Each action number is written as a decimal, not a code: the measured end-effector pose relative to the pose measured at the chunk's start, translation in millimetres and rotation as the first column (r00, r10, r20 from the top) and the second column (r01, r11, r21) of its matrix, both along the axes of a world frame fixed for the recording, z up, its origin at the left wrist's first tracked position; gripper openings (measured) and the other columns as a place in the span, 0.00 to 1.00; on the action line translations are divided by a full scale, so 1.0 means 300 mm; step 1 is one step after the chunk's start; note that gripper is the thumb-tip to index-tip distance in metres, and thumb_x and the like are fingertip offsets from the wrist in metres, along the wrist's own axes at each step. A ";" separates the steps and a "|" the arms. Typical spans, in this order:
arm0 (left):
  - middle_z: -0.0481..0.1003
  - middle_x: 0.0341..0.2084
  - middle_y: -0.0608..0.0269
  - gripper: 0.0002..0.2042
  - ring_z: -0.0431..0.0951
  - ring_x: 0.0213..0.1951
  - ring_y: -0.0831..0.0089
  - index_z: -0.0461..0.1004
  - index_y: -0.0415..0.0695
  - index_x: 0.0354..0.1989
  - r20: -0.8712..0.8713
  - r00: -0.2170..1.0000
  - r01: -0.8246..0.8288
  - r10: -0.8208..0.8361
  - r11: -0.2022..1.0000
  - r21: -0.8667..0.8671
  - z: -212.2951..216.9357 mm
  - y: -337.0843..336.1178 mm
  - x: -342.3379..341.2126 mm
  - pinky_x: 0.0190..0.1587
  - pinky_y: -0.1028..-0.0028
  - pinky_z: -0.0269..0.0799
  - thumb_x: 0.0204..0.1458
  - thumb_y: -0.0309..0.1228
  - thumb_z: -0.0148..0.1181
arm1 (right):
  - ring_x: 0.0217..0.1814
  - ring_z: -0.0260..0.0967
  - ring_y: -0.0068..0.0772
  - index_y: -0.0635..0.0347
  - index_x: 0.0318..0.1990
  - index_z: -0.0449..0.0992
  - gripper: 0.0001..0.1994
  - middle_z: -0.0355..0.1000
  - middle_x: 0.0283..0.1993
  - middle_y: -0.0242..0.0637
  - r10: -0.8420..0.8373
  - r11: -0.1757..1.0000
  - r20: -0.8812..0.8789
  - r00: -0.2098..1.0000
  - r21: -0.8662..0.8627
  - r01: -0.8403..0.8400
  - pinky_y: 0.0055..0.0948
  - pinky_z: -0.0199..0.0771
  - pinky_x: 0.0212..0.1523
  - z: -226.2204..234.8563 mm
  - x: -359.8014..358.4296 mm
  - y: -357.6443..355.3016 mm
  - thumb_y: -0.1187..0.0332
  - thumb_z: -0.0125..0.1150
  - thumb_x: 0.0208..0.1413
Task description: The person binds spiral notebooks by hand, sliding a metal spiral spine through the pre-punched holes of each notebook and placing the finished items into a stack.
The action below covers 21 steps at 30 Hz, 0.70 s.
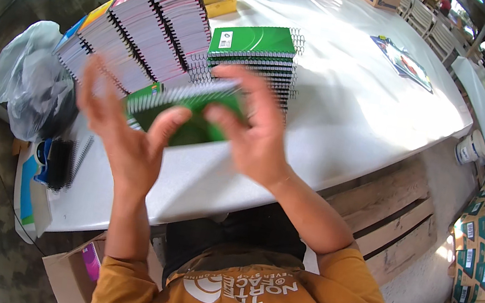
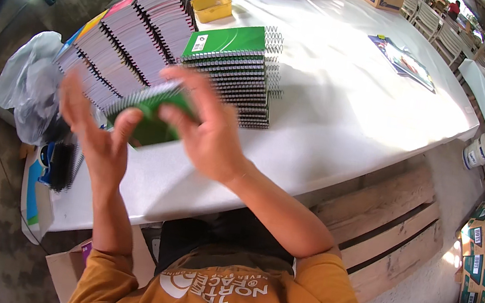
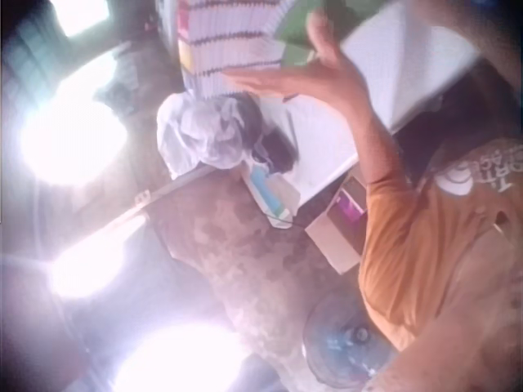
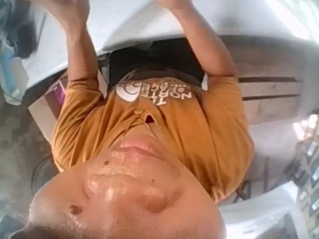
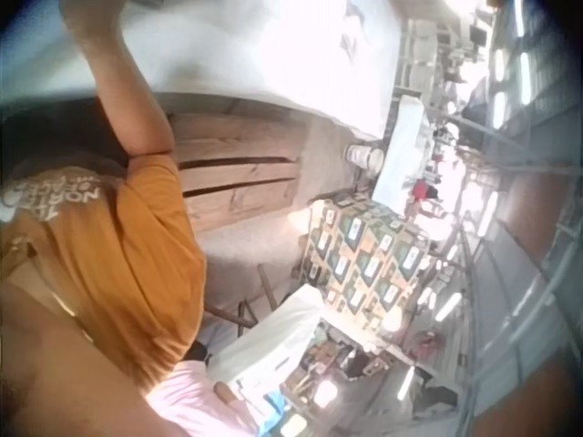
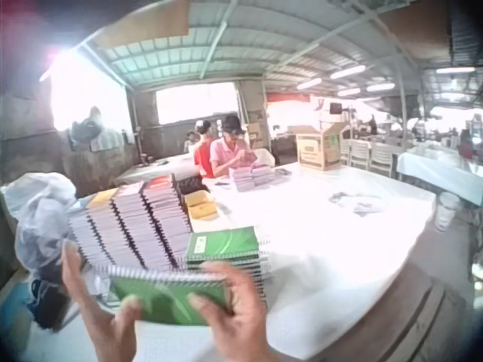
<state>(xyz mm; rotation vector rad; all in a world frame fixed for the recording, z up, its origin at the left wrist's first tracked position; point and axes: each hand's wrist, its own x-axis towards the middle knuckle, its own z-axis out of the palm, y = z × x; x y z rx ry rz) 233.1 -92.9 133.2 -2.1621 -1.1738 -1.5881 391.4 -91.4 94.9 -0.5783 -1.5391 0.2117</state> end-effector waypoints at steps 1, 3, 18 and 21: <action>0.67 0.48 0.52 0.22 0.67 0.48 0.65 0.68 0.39 0.48 0.215 0.976 0.023 -0.027 1.000 0.020 -0.029 0.040 0.020 0.53 0.67 0.57 0.44 0.32 0.65 | 0.46 0.69 0.35 0.64 0.52 0.62 0.20 0.64 0.52 0.47 0.085 0.987 -0.363 0.928 -0.098 -0.129 0.28 0.68 0.45 0.018 -0.001 0.005 0.76 0.59 0.51; 0.68 0.46 0.57 0.24 0.66 0.46 0.73 0.63 0.33 0.52 0.564 0.801 0.409 -0.200 0.871 -0.271 -0.008 0.016 0.094 0.52 0.70 0.59 0.50 0.32 0.61 | 0.49 0.67 0.38 0.66 0.53 0.62 0.20 0.64 0.52 0.48 0.095 0.983 -0.534 0.840 -0.081 -0.162 0.29 0.65 0.49 0.074 -0.015 0.039 0.71 0.57 0.54; 0.73 0.31 0.53 0.19 0.73 0.36 0.63 0.75 0.40 0.37 0.138 0.985 -0.070 0.104 0.969 -0.236 -0.091 0.386 0.269 0.37 0.70 0.69 0.50 0.46 0.58 | 0.46 0.72 0.46 0.69 0.48 0.71 0.19 0.73 0.42 0.53 -0.602 0.763 -0.187 0.776 -0.422 0.490 0.34 0.70 0.47 -0.037 0.158 0.275 0.61 0.46 0.61; 0.75 0.30 0.53 0.19 0.73 0.35 0.68 0.74 0.37 0.38 0.153 0.982 -0.063 0.114 0.951 -0.302 -0.075 0.374 0.241 0.37 0.72 0.68 0.50 0.43 0.59 | 0.47 0.72 0.44 0.70 0.46 0.72 0.18 0.73 0.43 0.53 -0.601 0.758 -0.231 0.765 -0.471 0.452 0.31 0.69 0.49 -0.037 0.142 0.265 0.62 0.51 0.59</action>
